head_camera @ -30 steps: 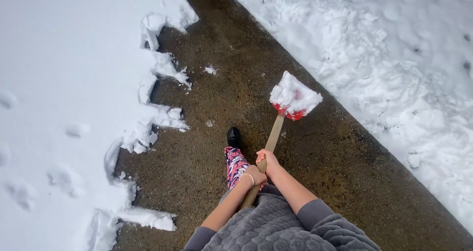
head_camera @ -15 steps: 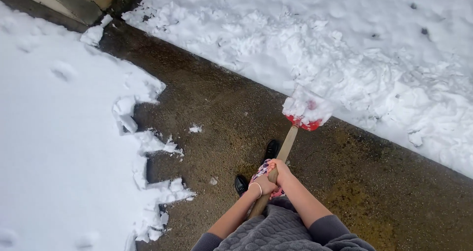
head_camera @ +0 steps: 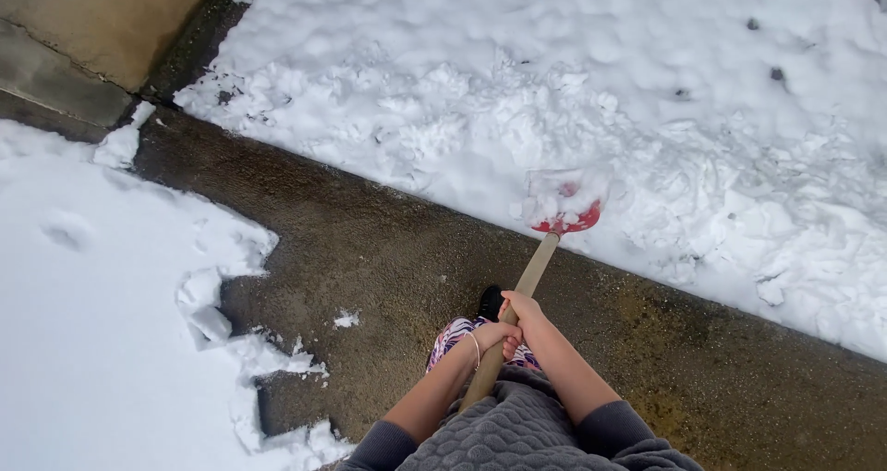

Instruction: The person clears snow from a concrete surface using a shovel. They repeatedly push the shovel into the snow, lift it, and throw the snow aside to clear the path.

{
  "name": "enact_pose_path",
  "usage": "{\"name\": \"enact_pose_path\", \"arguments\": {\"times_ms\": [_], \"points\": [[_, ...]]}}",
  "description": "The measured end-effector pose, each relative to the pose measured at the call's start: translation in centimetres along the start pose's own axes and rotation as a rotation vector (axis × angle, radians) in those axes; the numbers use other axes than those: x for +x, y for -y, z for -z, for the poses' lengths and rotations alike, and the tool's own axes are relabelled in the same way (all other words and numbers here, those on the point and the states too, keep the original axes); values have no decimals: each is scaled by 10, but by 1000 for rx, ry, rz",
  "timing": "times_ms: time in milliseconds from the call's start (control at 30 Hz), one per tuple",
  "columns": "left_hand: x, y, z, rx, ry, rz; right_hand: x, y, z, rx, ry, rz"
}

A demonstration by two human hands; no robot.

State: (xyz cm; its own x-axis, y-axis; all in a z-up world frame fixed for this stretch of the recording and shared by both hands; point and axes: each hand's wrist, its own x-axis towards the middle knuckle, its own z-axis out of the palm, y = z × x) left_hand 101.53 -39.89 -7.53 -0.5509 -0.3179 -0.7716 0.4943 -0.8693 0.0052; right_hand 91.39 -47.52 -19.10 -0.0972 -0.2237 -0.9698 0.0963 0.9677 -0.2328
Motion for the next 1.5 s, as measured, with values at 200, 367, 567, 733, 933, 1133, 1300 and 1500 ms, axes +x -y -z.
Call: {"name": "enact_pose_path", "arguments": {"times_ms": [200, 367, 567, 733, 933, 1133, 1300, 1500], "points": [[-32, -129, -11, -698, 327, 248, -19, 103, -62, -648, -125, 239], [-42, -218, 0, -900, 521, 285, -83, 189, -134, -643, -65, 398], [-47, -278, 2, -1000, 629, 375, -88, 234, -175, -685, -101, 396], [-40, -300, 2, -843, 473, 316, -78, 236, -174, -613, -76, 340], [-16, -278, -10, -667, 350, 182, -63, 237, -148, -468, 35, 219], [82, -202, -5, -389, 178, -129, -39, 228, -123, -564, 244, 55], [143, -124, -47, -480, -60, -367, -28, 197, -94, -650, 329, -158], [149, -18, -111, -785, -355, -569, -44, 117, -73, -1044, 300, -363]]}}
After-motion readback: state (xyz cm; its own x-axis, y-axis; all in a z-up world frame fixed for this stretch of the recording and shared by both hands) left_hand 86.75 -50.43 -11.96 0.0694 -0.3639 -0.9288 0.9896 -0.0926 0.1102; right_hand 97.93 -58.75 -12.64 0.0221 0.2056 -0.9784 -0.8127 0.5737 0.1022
